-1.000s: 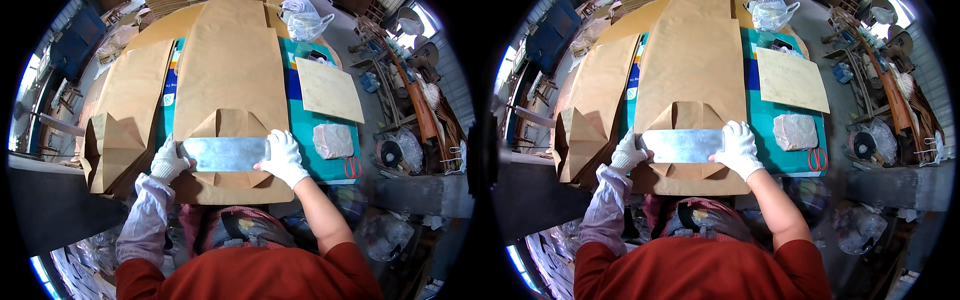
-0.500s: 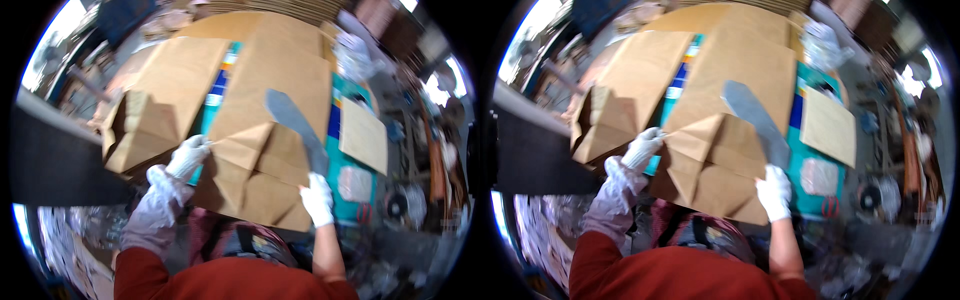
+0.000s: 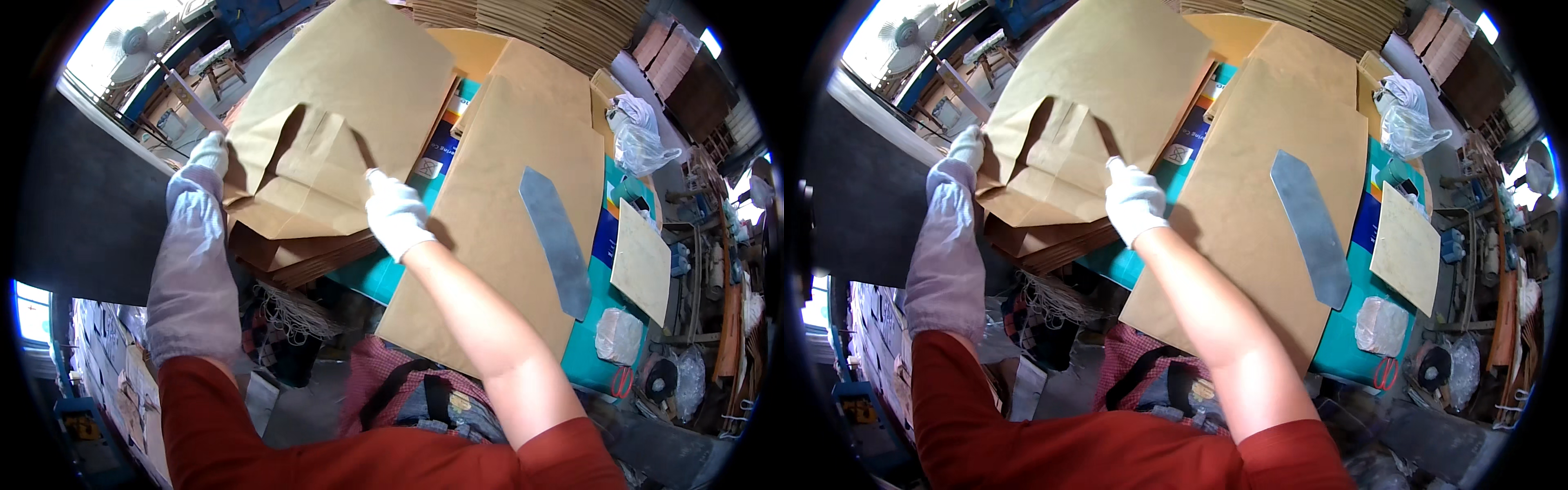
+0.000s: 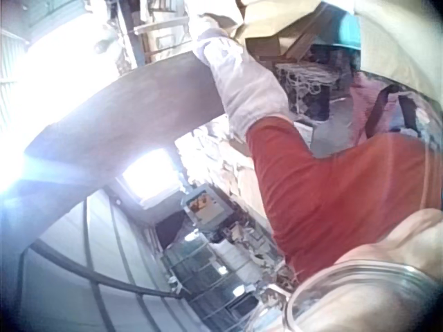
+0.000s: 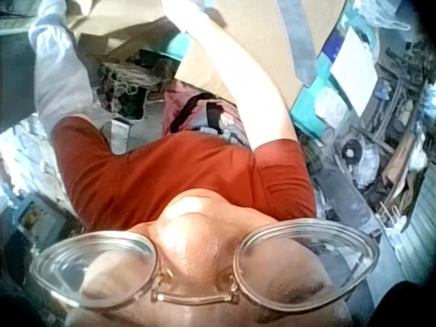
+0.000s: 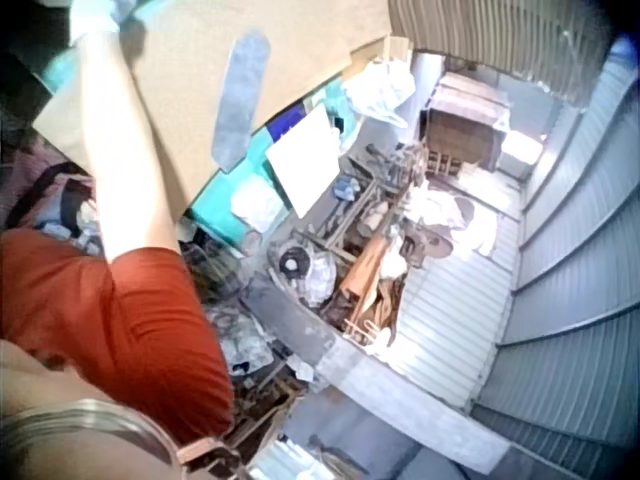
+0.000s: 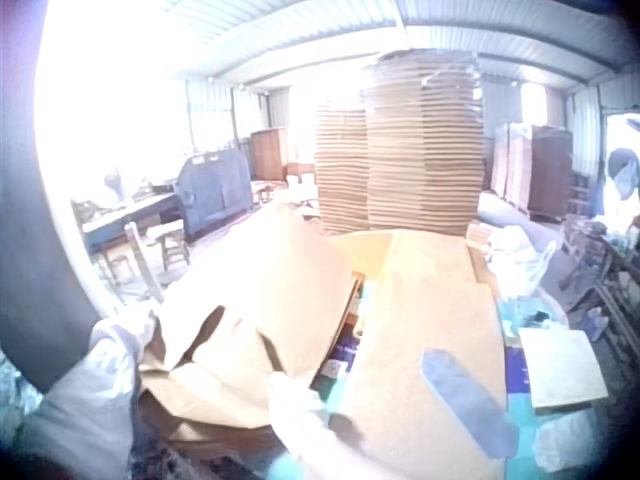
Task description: The person repeatedly folds the top edge of a brown paper sheet on a workbench, using a flat metal tool to press and crease the fold. The person then moves the folded sheet aside and repeats the process with another sheet.
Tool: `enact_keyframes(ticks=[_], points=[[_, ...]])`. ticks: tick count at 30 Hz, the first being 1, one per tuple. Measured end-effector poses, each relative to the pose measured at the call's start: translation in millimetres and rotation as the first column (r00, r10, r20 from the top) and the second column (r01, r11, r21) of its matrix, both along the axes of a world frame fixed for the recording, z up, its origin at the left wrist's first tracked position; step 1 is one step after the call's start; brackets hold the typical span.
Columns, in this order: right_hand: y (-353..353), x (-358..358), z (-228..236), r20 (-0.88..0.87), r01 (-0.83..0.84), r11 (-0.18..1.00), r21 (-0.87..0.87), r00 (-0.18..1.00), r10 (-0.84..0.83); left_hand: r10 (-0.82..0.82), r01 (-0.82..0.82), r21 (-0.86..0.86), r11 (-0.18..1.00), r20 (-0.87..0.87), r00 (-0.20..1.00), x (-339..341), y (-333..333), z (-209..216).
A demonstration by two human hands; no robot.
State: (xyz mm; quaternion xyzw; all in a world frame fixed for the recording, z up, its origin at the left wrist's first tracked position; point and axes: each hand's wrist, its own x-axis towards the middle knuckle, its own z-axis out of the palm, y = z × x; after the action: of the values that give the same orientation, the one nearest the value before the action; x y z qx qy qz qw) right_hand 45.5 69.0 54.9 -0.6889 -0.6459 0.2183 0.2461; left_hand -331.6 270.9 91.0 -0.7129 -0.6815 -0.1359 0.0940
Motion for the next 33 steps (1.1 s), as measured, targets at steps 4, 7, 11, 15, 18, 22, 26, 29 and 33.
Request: enact_keyframes(ticks=[4, 7, 11, 15, 18, 22, 26, 29, 33], points=[[-9.3, -21.7, -52.6, 0.245, -0.21, 0.978, -0.003, 0.948, 0.204, 0.157, -0.204, -0.316, 0.927, -0.167, 0.973, -11.7, -36.4, -88.8], [-31.8, -0.2, -43.0, 0.247, -0.274, 0.959, 0.077, 0.937, 0.248, 0.076, -0.158, -0.444, 0.882, -0.197, 0.977, 6.4, -42.6, -61.5], [-109.1, 57.3, -34.5, 0.083, -0.242, 0.967, 0.074, 0.968, 0.236, -0.125, 0.151, -0.344, 0.927, 0.098, 0.987, -60.4, -23.5, -58.0], [-201.2, 150.5, -39.2, 0.448, 0.041, 0.998, -0.051, 0.894, -0.013, -0.424, 0.486, 0.124, 0.865, 0.699, 0.576, -30.8, -90.1, 3.8], [-238.6, 210.9, -58.8, 0.434, 0.193, 0.981, -0.001, 0.884, -0.173, -0.591, 0.772, 0.186, 0.608, 0.756, 0.283, 52.1, -168.2, 29.6], [-282.2, 251.7, -65.7, 0.427, 0.512, 0.858, 0.044, 0.766, -0.48, -0.813, 0.862, 0.01, 0.506, 0.34, 0.473, 244.7, -255.6, -12.8], [-315.8, 293.2, -113.2, -0.156, 0.741, 0.653, -0.159, 0.634, -0.758, -0.87, 0.912, -0.047, 0.407, 0.282, 0.403, 317.2, -263.3, -77.5], [-319.0, 300.6, -110.0, -0.467, 0.675, 0.682, -0.282, 0.525, -0.712, -0.862, 0.887, -0.069, 0.457, 0.211, 0.46, 325.0, -270.1, -86.0], [-319.3, 306.9, -97.1, -0.578, 0.621, 0.694, -0.364, 0.434, -0.691, -0.874, 0.903, -0.054, 0.426, 0.232, 0.427, 330.0, -270.3, -88.7]])
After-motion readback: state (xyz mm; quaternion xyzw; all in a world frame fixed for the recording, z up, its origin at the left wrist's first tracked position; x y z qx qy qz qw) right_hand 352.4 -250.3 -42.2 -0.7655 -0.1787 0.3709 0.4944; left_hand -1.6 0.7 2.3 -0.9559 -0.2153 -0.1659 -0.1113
